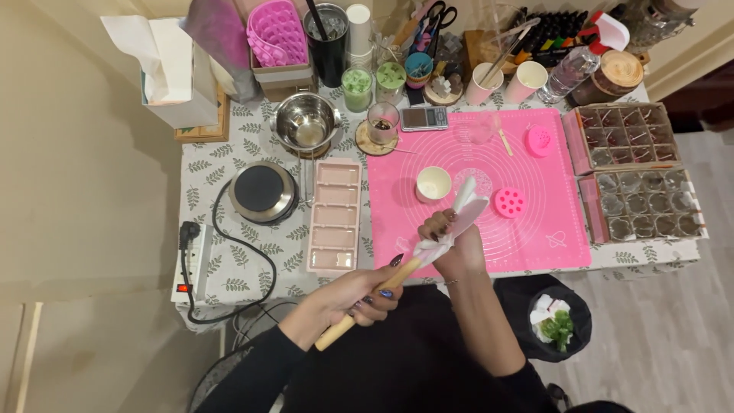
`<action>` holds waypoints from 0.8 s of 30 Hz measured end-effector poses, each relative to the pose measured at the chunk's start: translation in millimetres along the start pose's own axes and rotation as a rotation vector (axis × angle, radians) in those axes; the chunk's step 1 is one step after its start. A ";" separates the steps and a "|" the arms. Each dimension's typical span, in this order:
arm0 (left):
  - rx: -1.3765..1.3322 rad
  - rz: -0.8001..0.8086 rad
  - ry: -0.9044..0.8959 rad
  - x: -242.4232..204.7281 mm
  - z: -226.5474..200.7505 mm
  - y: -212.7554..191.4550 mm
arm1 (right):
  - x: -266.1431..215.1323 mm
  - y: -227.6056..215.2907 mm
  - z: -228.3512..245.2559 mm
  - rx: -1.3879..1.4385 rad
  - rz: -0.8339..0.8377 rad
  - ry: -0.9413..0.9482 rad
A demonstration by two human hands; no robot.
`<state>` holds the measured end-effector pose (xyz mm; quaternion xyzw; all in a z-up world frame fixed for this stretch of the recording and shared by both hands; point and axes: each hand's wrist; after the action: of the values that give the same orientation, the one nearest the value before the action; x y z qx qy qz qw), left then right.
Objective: The recorder is preparing materials for candle making, including wiping a spatula and organizing molds.
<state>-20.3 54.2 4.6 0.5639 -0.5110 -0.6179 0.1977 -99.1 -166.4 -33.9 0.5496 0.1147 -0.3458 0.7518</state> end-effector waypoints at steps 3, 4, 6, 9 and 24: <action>0.045 -0.051 -0.027 -4.7 6.0 21.9 | 0.1 -4.2 26.6 0.068 -0.087 -0.023; 0.043 -0.048 -0.025 -5.2 8.8 23.6 | 4.6 -13.2 42.7 0.065 -0.088 -0.022; 0.094 -0.075 -0.049 -6.0 14.3 27.7 | 13.7 -31.1 75.6 0.034 0.033 -0.139; -0.022 -0.116 0.032 -15.5 28.9 9.9 | 17.4 -50.8 165.4 -0.117 0.002 -0.392; -0.310 -0.782 1.257 -12.1 80.5 48.5 | 118.4 -243.9 303.1 -1.702 -0.596 -0.909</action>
<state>-105.3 77.6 39.2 0.9161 0.0281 -0.2699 0.2952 -232.6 -525.8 -169.6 -0.4047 0.1586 -0.4994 0.7494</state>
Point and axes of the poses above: each hand's wrist, its own x-axis towards the middle knuckle, its own y-axis out of the palm, z = x × y, and after that the axes turned 8 degrees about -x, right-handed
